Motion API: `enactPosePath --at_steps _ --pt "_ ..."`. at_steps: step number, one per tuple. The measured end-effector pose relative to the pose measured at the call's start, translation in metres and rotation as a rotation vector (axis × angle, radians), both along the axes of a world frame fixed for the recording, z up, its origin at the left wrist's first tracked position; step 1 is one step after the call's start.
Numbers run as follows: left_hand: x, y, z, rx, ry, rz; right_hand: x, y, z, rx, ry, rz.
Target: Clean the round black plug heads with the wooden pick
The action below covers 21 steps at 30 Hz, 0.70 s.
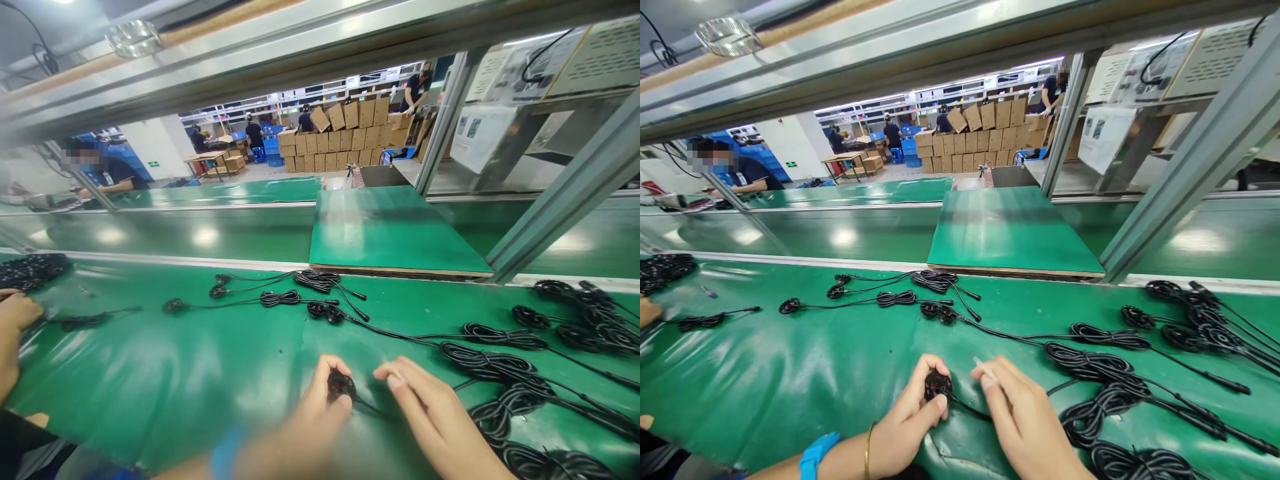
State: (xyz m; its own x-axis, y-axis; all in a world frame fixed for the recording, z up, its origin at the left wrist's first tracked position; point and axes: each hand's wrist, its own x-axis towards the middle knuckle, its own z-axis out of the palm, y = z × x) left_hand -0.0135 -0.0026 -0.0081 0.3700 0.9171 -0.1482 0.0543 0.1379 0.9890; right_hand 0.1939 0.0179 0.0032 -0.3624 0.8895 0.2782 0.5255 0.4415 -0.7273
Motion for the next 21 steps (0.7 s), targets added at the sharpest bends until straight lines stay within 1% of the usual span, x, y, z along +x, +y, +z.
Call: enactPosePath --at_steps 2,4,7,9,12,14,17,21 --pt "-0.001 -0.002 -0.001 0.075 0.0 0.013 -0.006 -0.003 -0.003 0.041 -0.048 0.071" --pt "-0.001 -0.003 -0.001 0.2 0.057 0.02 -0.012 -0.007 -0.008 0.096 -0.054 0.098" --pt "-0.001 -0.004 0.002 0.408 0.187 0.009 -0.016 -0.013 -0.016 0.237 -0.043 0.121" --pt "-0.003 -0.003 0.003 0.5 0.248 -0.027 -0.014 -0.015 -0.019 0.349 -0.072 0.129" --pt "-0.009 -0.001 0.002 0.547 0.25 -0.095 -0.013 -0.015 -0.019 0.51 -0.119 0.122" --pt "-0.011 -0.001 0.0 0.557 0.227 -0.112 -0.014 -0.015 -0.017 0.596 -0.135 0.126" --pt "-0.013 -0.001 -0.005 0.584 0.195 -0.115 -0.017 -0.018 -0.016 0.693 -0.196 0.092" --pt "-0.01 -0.002 -0.006 0.683 0.151 -0.099 -0.02 -0.024 -0.014 0.77 -0.218 0.046"
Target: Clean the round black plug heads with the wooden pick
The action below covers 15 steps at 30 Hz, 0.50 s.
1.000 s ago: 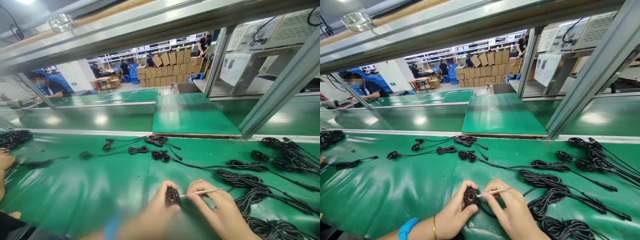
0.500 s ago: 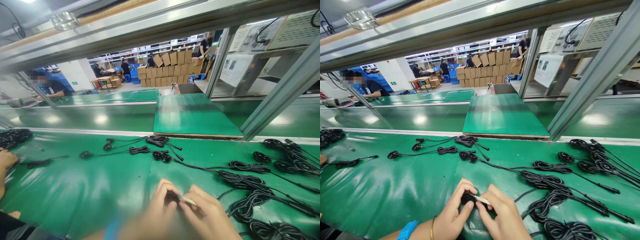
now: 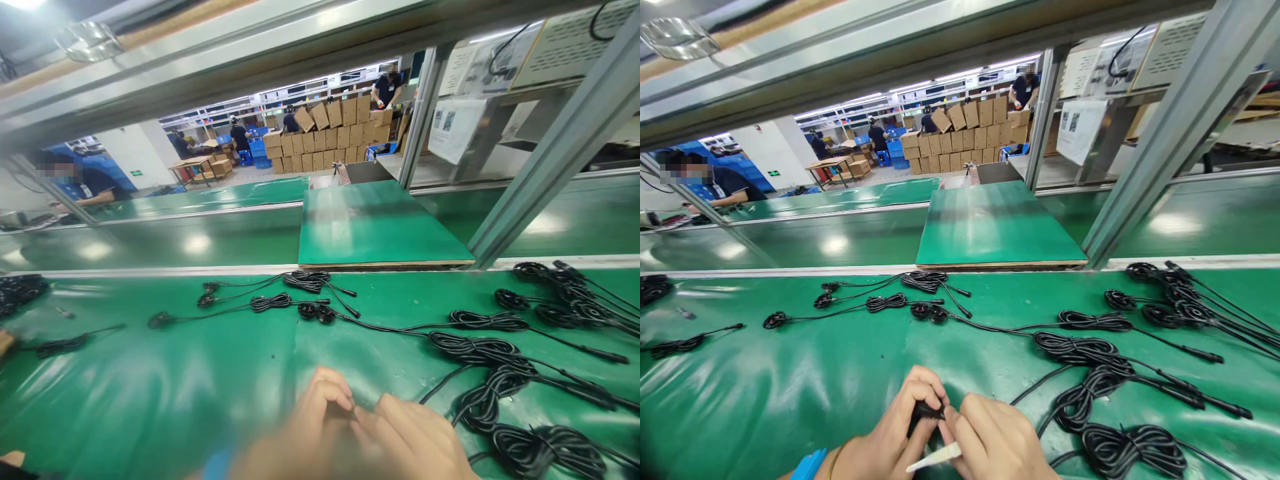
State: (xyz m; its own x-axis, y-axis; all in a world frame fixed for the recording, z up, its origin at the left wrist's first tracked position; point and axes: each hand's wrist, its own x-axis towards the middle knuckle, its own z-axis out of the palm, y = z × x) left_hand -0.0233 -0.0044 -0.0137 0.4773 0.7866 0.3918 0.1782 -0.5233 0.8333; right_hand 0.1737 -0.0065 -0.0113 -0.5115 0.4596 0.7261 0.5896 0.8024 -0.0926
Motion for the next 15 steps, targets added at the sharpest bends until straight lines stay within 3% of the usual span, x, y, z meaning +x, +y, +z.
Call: enactPosePath --at_steps 5,9,15 --pt "0.001 -0.002 0.002 -0.003 0.016 0.033 -0.002 -0.003 0.0 0.024 0.002 -0.041" --pt "0.0 -0.003 -0.006 -0.011 0.024 0.034 -0.003 -0.002 -0.008 -0.011 0.038 -0.056" --pt "0.003 0.004 -0.004 -0.21 0.168 0.157 -0.006 0.008 -0.021 -0.359 0.016 -0.019"
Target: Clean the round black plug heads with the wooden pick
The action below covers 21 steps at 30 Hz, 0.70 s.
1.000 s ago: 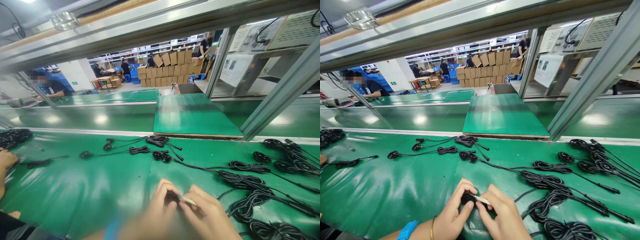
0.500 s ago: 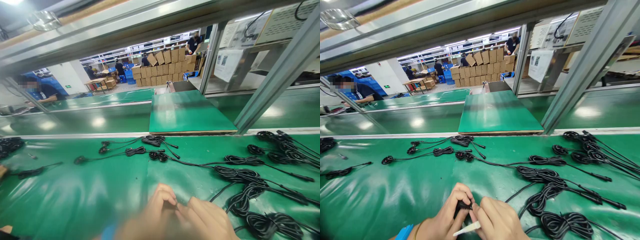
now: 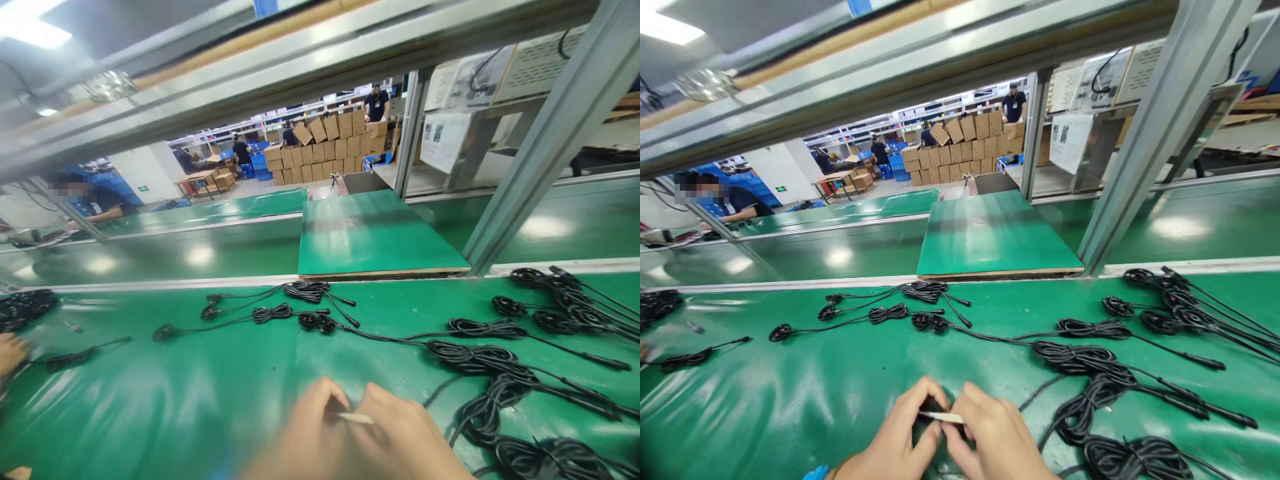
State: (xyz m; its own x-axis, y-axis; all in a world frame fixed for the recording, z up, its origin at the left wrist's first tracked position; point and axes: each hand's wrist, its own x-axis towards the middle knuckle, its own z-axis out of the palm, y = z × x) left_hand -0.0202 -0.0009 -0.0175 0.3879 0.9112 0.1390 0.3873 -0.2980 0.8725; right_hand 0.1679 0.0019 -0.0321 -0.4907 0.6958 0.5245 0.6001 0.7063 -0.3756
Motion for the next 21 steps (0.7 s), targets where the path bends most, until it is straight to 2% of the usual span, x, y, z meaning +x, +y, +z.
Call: enactPosePath --at_steps 3,5,7,9,12,15,18,21 --pt "-0.003 0.011 0.009 0.051 0.013 0.082 0.009 0.01 0.004 -0.174 -0.036 0.061" --pt "-0.01 0.024 0.011 0.108 0.053 0.249 0.022 0.02 0.009 -0.22 -0.028 0.07" --pt "-0.019 0.041 0.009 0.162 0.132 0.433 0.035 0.032 0.013 -0.144 0.01 -0.023" --pt "-0.027 0.058 0.004 0.205 0.175 0.514 0.043 0.042 0.013 -0.027 -0.02 -0.148" --pt "-0.032 0.078 -0.003 0.249 0.208 0.529 0.043 0.05 0.009 0.065 -0.182 -0.17" --pt "-0.029 0.087 -0.004 0.297 0.251 0.538 0.042 0.057 0.008 0.136 -0.334 -0.169" --pt "-0.021 0.088 -0.001 0.373 0.305 0.523 0.059 0.068 0.011 0.186 -0.405 -0.321" --pt "-0.011 0.089 0.001 0.438 0.369 0.426 0.089 0.078 0.01 0.194 -0.465 -0.429"
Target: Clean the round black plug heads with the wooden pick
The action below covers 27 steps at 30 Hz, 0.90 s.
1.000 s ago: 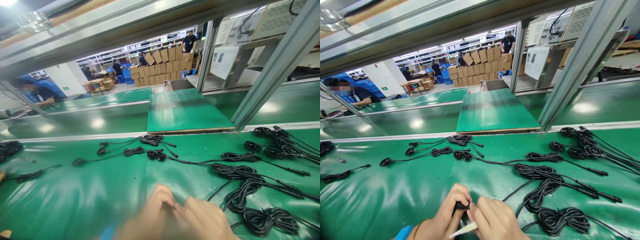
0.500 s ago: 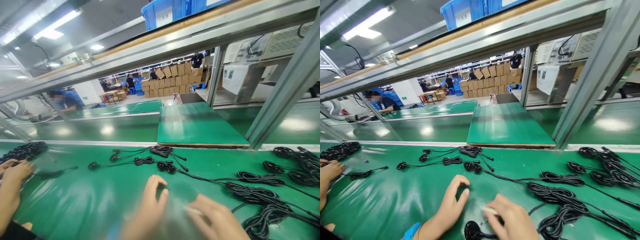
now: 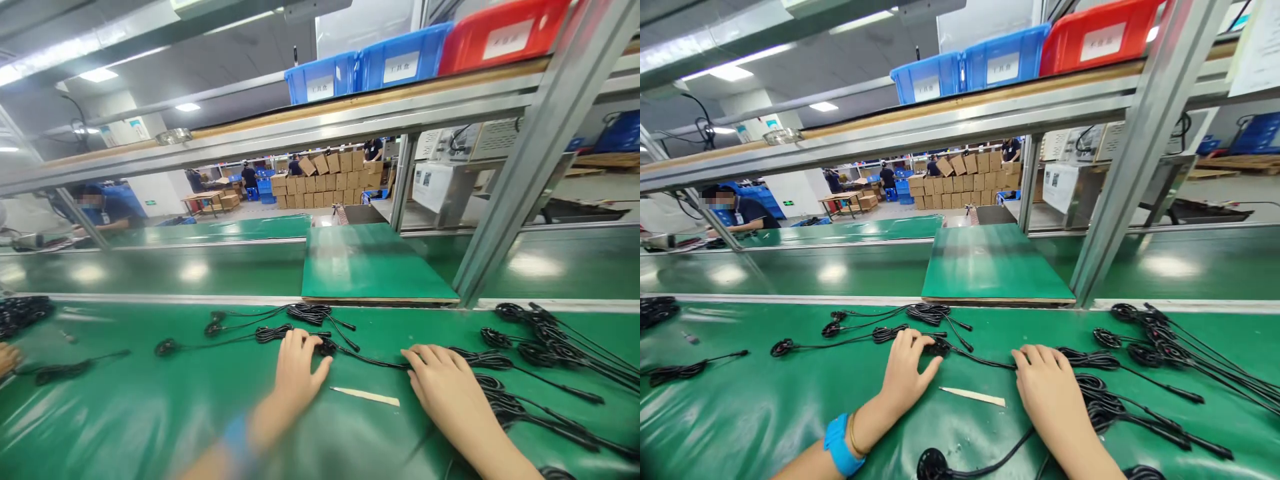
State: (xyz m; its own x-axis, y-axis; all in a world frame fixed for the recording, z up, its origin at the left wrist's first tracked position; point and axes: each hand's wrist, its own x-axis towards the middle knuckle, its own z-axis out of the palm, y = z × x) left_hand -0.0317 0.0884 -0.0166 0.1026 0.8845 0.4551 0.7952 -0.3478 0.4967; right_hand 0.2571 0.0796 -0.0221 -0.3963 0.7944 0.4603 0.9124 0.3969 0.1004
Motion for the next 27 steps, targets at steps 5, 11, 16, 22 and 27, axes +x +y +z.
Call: enactPosePath --at_steps 5,11,16,22,27 --pt "0.009 0.001 -0.001 0.005 0.044 -0.055 0.032 0.004 -0.006 -0.078 -0.068 -0.018" --pt "0.003 -0.004 -0.005 -0.004 -0.06 -0.082 0.031 0.006 -0.002 -0.138 -0.032 -0.015" --pt "-0.009 0.016 -0.016 -0.046 -0.184 -0.024 0.027 0.006 -0.004 -0.123 0.025 0.025" --pt "-0.011 0.03 -0.018 -0.067 -0.342 -0.007 0.026 0.009 -0.002 -0.066 0.085 0.073" --pt "-0.011 0.012 0.001 -0.003 -0.506 0.005 0.03 0.004 0.025 0.015 0.131 0.11"
